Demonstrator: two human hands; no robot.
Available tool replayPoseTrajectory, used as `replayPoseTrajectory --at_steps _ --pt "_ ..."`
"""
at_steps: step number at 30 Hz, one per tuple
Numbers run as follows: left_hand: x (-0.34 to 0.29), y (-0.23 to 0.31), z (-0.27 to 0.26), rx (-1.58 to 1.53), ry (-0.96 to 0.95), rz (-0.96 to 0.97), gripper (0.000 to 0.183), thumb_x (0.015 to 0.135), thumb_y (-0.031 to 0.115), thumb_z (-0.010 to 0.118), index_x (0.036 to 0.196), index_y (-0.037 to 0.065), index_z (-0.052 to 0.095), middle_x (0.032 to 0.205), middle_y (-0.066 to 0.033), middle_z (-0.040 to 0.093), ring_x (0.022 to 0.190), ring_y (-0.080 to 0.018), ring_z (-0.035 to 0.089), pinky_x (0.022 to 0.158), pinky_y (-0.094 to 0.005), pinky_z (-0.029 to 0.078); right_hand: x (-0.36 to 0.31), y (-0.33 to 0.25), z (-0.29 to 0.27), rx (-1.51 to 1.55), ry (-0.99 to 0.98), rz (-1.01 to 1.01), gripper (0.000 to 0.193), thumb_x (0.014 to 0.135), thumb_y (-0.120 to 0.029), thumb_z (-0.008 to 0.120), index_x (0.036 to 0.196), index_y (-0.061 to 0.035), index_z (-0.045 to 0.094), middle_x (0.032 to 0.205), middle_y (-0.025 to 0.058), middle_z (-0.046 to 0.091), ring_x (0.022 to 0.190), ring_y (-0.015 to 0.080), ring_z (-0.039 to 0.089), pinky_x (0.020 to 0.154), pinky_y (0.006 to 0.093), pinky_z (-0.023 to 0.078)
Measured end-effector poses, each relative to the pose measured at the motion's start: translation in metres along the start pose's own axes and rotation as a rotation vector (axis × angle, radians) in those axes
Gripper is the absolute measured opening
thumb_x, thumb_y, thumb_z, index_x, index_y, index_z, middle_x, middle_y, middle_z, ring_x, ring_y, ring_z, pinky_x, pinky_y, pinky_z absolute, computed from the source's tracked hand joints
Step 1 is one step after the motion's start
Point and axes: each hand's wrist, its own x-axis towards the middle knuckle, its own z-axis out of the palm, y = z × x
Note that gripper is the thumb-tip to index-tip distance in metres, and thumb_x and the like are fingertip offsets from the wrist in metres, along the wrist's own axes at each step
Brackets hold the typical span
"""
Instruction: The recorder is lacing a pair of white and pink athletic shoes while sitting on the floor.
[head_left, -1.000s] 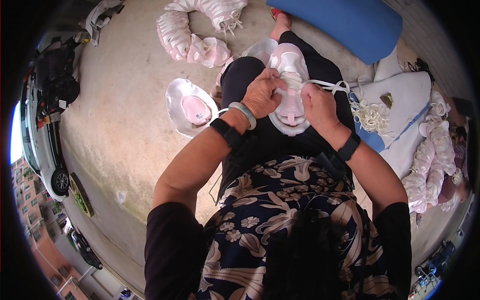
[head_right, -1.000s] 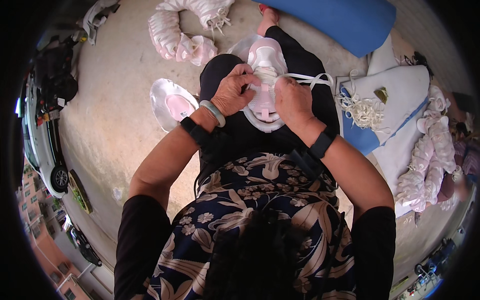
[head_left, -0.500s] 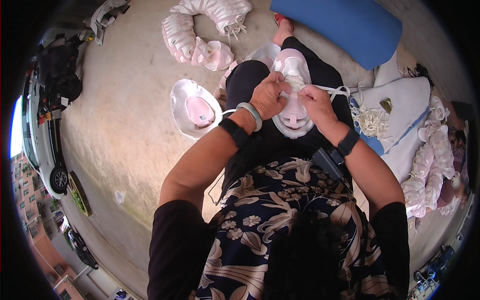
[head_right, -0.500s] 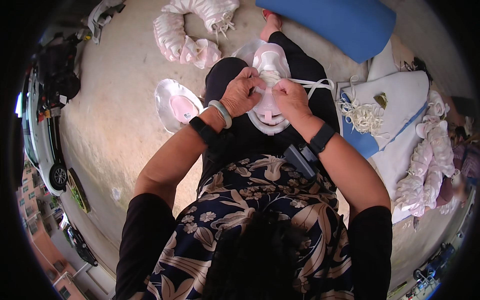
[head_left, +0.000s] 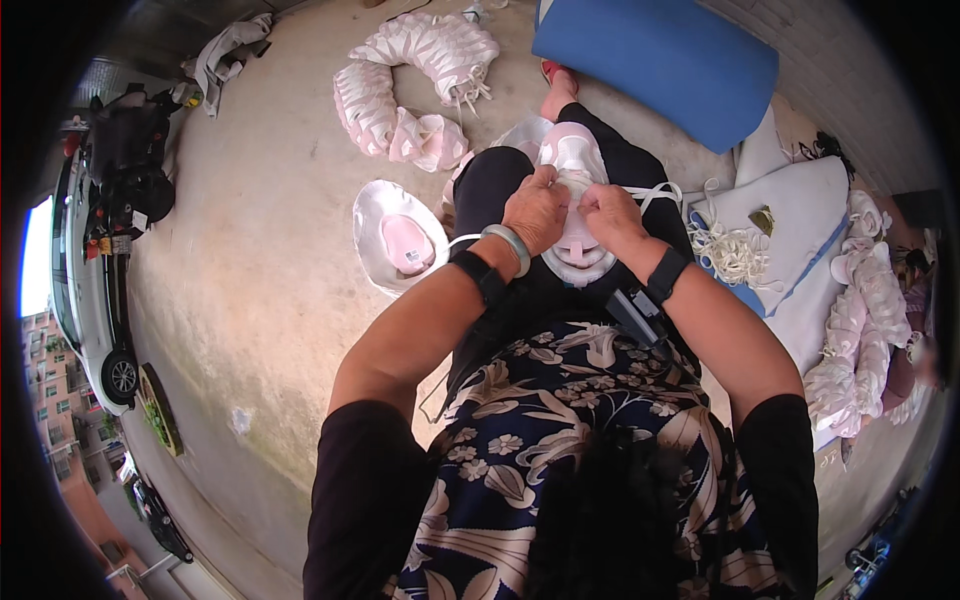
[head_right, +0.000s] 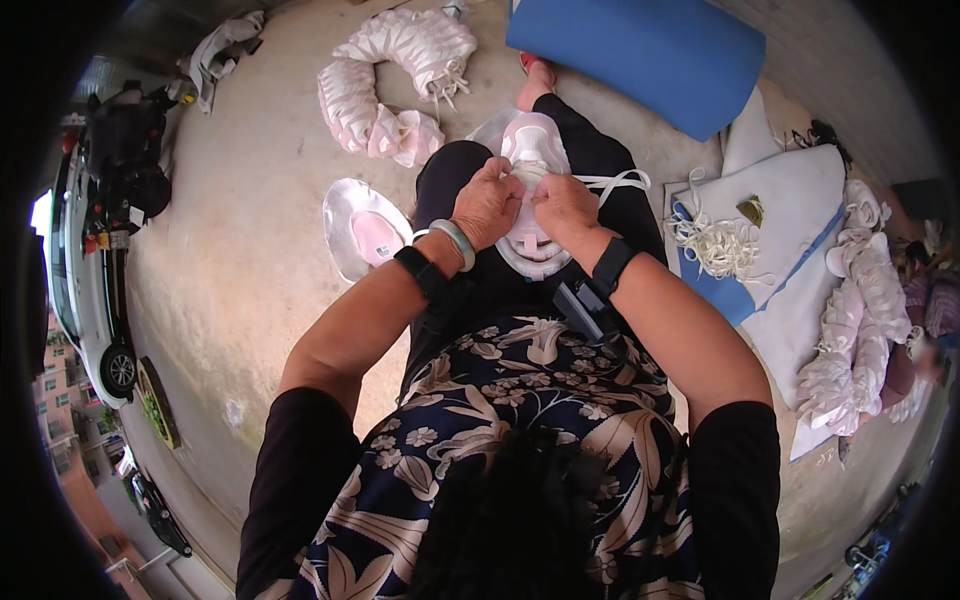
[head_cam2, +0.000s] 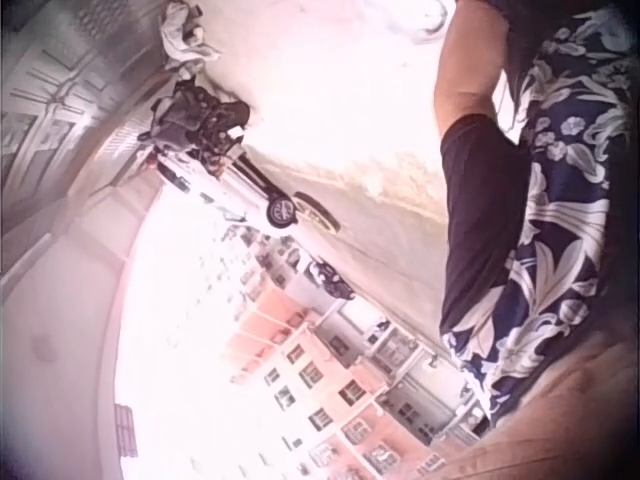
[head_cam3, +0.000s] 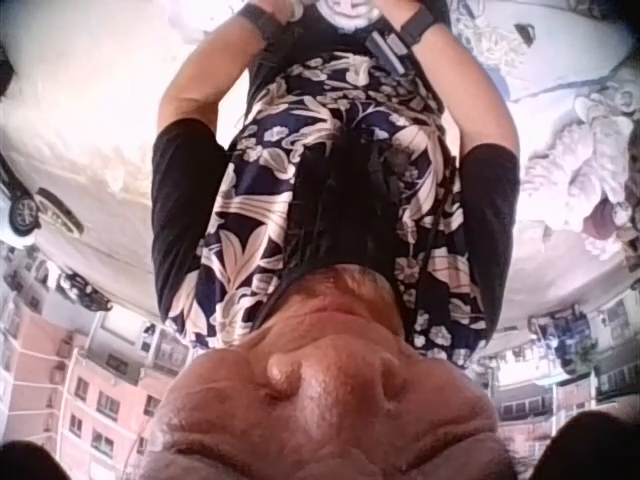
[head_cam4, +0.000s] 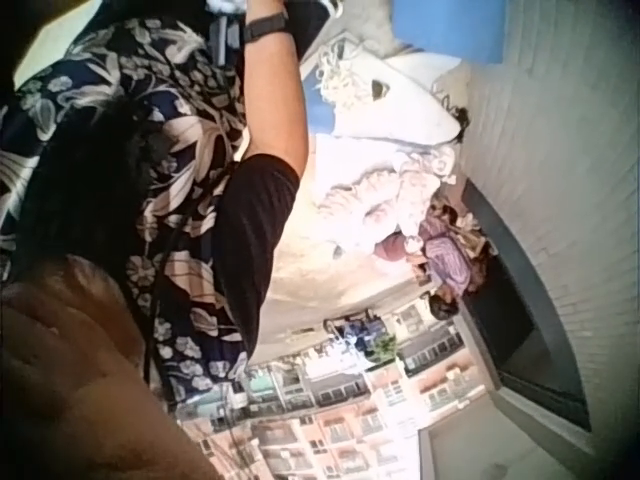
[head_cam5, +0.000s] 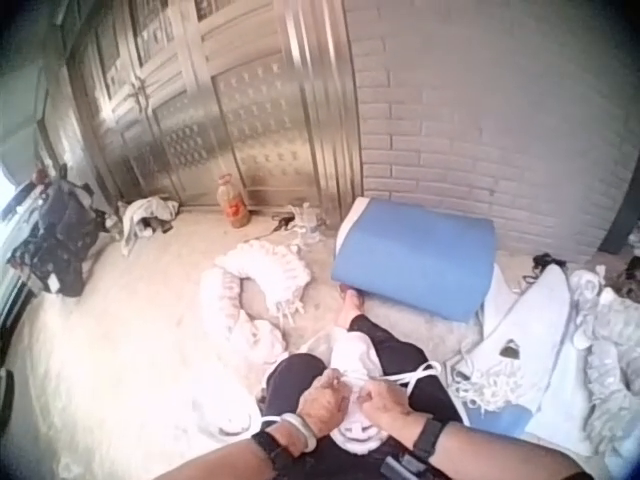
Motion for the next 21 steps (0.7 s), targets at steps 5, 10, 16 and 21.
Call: replayPoseTrajectory --at_steps 5,10,16,21 --pt "0.003 0.012 -0.004 0.029 -0.03 -0.025 0.009 0.068 0.005 0.06 0.077 0.008 0.059 0.11 -0.0134 0.049 0.093 -0.0342 0.053 0.079 -0.0396 0.045 0.009 0.017 -0.019 0.223 -0.184 -0.13 0.015 0.07 -0.017 0.062 0.082 -0.0068 0.066 0.079 0.0151 0.064 0.076 0.0309 0.062 0.064 0.0382 0.048" --pt "-0.002 0.018 -0.026 0.09 -0.004 -0.031 0.012 0.069 0.005 0.057 0.079 0.001 0.061 0.123 -0.0133 0.041 0.102 -0.0338 0.047 0.083 -0.0426 0.043 -0.023 0.007 -0.066 -0.149 -0.046 -0.424 0.024 0.067 -0.006 0.058 0.091 -0.0105 0.057 0.079 0.0061 0.06 0.075 0.0248 0.059 0.073 0.0386 0.039" --pt "-0.031 -0.036 -0.086 0.275 0.21 0.019 0.011 0.063 -0.002 0.056 0.073 -0.002 0.053 0.118 -0.0254 0.047 0.099 -0.041 0.049 0.087 -0.0416 0.042 -0.011 0.04 -0.07 -0.109 0.39 -0.536 0.013 0.074 -0.005 0.054 0.085 -0.01 0.058 0.078 0.0051 0.057 0.074 0.0262 0.056 0.071 0.0374 0.039" --pt "-0.088 -0.11 -0.136 0.624 0.224 -0.31 0.008 0.071 0.002 0.053 0.077 0.0 0.057 0.123 -0.0187 0.047 0.099 -0.0373 0.05 0.085 -0.0413 0.042 0.0 0.035 -0.044 0.347 0.42 -0.456 0.01 0.079 -0.003 0.05 0.088 -0.0043 0.054 0.08 0.0113 0.058 0.075 0.0321 0.057 0.066 0.0356 0.047"
